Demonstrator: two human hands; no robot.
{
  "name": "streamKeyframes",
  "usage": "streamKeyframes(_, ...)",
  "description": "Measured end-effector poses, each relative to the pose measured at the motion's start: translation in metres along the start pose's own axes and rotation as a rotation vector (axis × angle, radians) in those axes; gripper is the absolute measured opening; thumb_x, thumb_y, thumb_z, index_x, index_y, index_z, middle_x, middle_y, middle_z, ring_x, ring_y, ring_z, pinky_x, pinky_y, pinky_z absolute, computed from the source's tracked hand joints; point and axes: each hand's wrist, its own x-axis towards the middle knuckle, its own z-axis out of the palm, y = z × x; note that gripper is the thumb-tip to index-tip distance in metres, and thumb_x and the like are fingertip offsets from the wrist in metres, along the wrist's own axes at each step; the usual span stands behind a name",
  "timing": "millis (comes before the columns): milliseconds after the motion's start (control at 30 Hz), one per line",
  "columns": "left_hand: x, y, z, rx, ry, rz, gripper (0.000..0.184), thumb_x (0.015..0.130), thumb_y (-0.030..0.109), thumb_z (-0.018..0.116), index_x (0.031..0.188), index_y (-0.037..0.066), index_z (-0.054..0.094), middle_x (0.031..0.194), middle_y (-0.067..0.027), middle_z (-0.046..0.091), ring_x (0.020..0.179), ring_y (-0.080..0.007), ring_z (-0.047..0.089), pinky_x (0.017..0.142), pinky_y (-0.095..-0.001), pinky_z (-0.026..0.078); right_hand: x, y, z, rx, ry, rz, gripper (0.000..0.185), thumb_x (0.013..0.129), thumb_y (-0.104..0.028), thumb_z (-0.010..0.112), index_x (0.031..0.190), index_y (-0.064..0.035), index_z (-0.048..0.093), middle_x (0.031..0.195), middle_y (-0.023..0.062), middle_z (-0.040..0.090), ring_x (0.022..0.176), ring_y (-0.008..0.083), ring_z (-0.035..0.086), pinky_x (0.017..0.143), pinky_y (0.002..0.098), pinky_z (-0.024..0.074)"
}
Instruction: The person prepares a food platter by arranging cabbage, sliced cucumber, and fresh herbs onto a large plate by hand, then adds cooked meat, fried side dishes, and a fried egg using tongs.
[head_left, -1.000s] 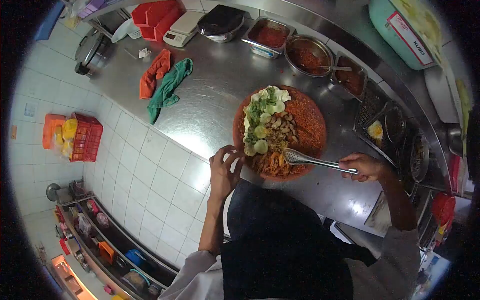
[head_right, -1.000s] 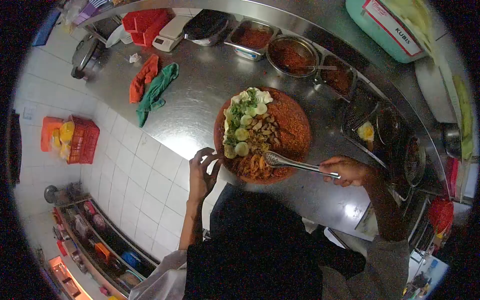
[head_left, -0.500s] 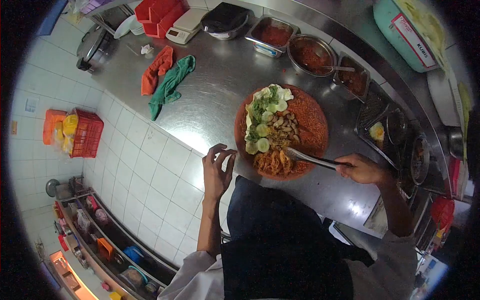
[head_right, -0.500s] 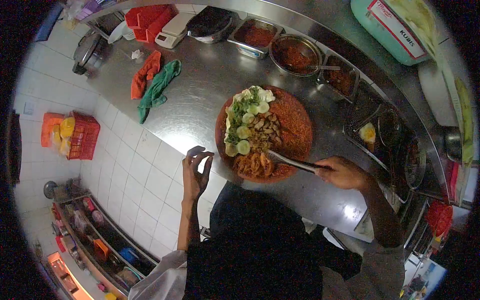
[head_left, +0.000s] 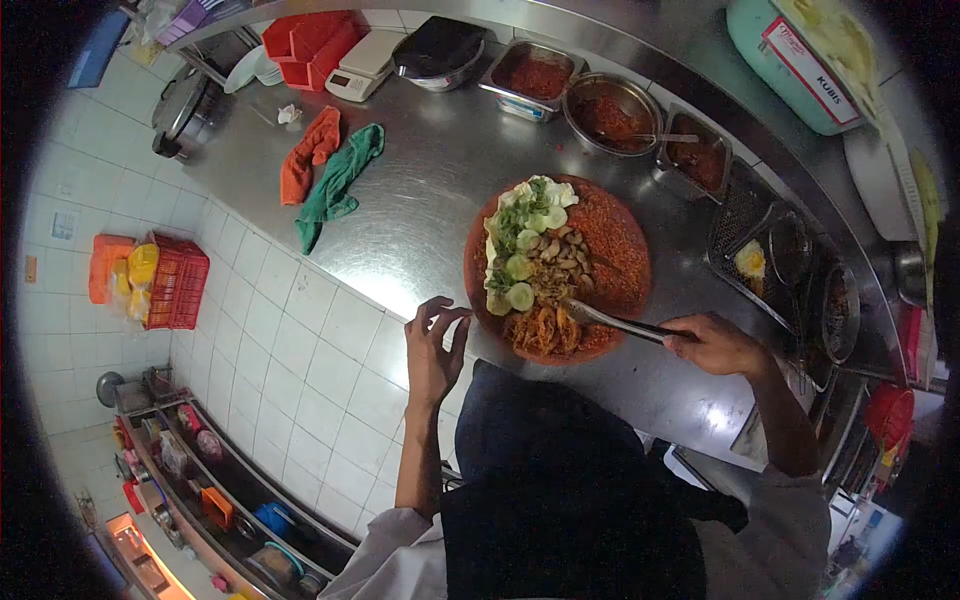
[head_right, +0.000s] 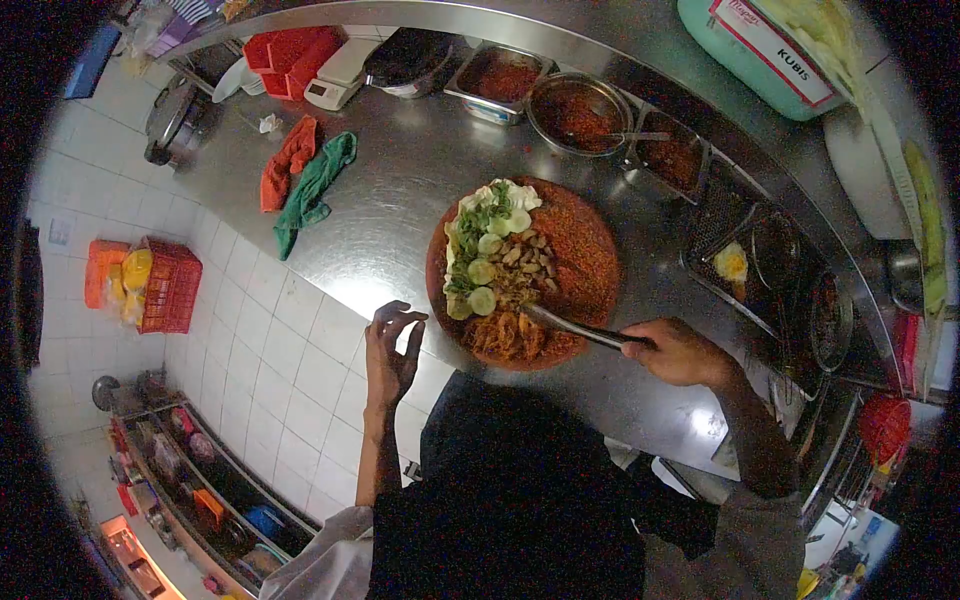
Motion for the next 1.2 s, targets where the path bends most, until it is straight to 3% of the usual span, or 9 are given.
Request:
streamKeyframes(200, -0.001, 0.0, -0.002, 0.02, 0.008, 0.014, 0.011, 0.086, 0.01, 0.067, 0.097, 0.011, 0.07, 0.11, -0.0077, 0.059, 0.098, -0.0239, 0.059, 0.086, -0.0381, 0.043, -0.003, -0.008, -0.008, -0.071, 0.039, -0.003, 0.033, 0.094, -0.026, 0.058, 0.116, -0.0012, 0.062, 0.088, 0.0177, 0.068, 0.08, 0.0303, 0.066, 0.074, 0.04, 0.0506)
streamKeyframes(267, 0.0, 0.0, -0.001, -0.015, 0.011, -0.005, 0.011, 0.086, 0.01, 0.067, 0.096, 0.011, 0.07, 0.11, -0.0076, 0.059, 0.098, -0.0242, 0.059, 0.085, -0.0381, 0.043, 0.001, -0.013, 0.004, -0.171, 0.311, -0.208, 0.035, 0.094, -0.025, 0.058, 0.12, -0.0022, 0.06, 0.091, 0.019, 0.067, 0.082, 0.034, 0.066, 0.073, 0.0426, 0.052)
streamKeyframes(733, -0.007, -0.014, 0.008, -0.062, 0.042, 0.02, 0.019, 0.083, 0.004, 0.068, 0.102, 0.009, 0.069, 0.103, -0.0135, 0.062, 0.097, -0.0309, 0.059, 0.086, -0.0402, 0.045, 0.024, -0.002, 0.045, -0.413, 0.375, -0.225, 0.04, 0.092, -0.021, 0.057, 0.129, -0.0061, 0.055, 0.092, 0.0187, 0.066, 0.082, 0.0348, 0.066, 0.073, 0.0438, 0.0526)
streamKeyframes(867, -0.038, -0.049, 0.049, -0.747, -0.182, -0.606, 0.047, 0.099, 0.03, 0.054, 0.133, -0.002, 0.048, 0.115, -0.0167, 0.062, 0.1, -0.0226, 0.06, 0.084, -0.0344, 0.05, -0.01, 0.019, 0.049, -0.104, 0.541, -0.236, 0.037, 0.091, -0.019, 0.061, 0.124, -0.0038, 0.057, 0.099, 0.0201, 0.066, 0.086, 0.0338, 0.065, 0.075, 0.0418, 0.0519)
streamKeyframes(967, -0.033, -0.035, 0.063, -0.98, -0.212, -0.528, 0.058, 0.098, 0.041, 0.053, 0.14, 0.003, 0.043, 0.125, -0.0141, 0.056, 0.107, -0.0209, 0.057, 0.087, -0.0372, 0.048, -0.045, 0.082, 0.057, 0.332, 0.659, 0.01, 0.031, 0.092, -0.02, 0.061, 0.118, -0.0024, 0.059, 0.1, 0.0159, 0.067, 0.086, 0.0291, 0.065, 0.075, 0.0384, 0.0515)
streamKeyframes(1033, -0.004, -0.051, 0.062, -0.976, -0.202, -0.503, 0.059, 0.099, 0.044, 0.051, 0.142, 0.004, 0.042, 0.125, -0.0118, 0.056, 0.109, -0.0192, 0.055, 0.088, -0.0363, 0.047, -0.063, 0.161, 0.066, 0.394, 0.903, 0.146, 0.025, 0.091, -0.02, 0.062, 0.111, -0.0061, 0.064, 0.074, 0.0075, 0.059, 0.069, 0.0206, 0.058, 0.064, 0.0329, 0.05)
streamKeyframes(1100, 0.035, -0.05, 0.046, -0.828, -0.246, -0.472, 0.052, 0.099, 0.037, 0.053, 0.137, 0.002, 0.049, 0.115, -0.0103, 0.061, 0.096, -0.0184, 0.06, 0.085, -0.0326, 0.048, -0.081, 0.29, 0.079, -0.466, 1.117, 0.027, 0.029, 0.087, -0.018, 0.065, 0.113, -0.0074, 0.062, 0.08, 0.0049, 0.059, 0.069, 0.0168, 0.055, 0.061, 0.0284, 0.0478)
streamKeyframes(1167, 0.066, -0.068, 0.052, -0.721, -0.355, -0.413, 0.042, 0.095, 0.018, 0.056, 0.132, -0.002, 0.054, 0.108, -0.0096, 0.065, 0.094, -0.0166, 0.06, 0.083, -0.0303, 0.048, -0.125, 0.251, 0.063, 1.353, 1.088, 0.28, 0.039, 0.083, -0.012, 0.067, 0.12, -0.0072, 0.059, 0.097, 0.0066, 0.06, 0.076, 0.0187, 0.06, 0.062, 0.0269, 0.0486)
streamKeyframes(1200, 0.078, -0.076, 0.057, -0.722, -0.362, -0.39, 0.042, 0.095, 0.018, 0.056, 0.132, -0.002, 0.054, 0.108, -0.0096, 0.065, 0.094, -0.0166, 0.06, 0.083, -0.0303, 0.048, -0.128, 0.282, 0.074, 1.029, 1.107, -0.171, 0.048, 0.082, -0.009, 0.066, 0.128, -0.0071, 0.053, 0.113, 0.0086, 0.058, 0.084, 0.0196, 0.061, 0.063, 0.027, 0.0495)
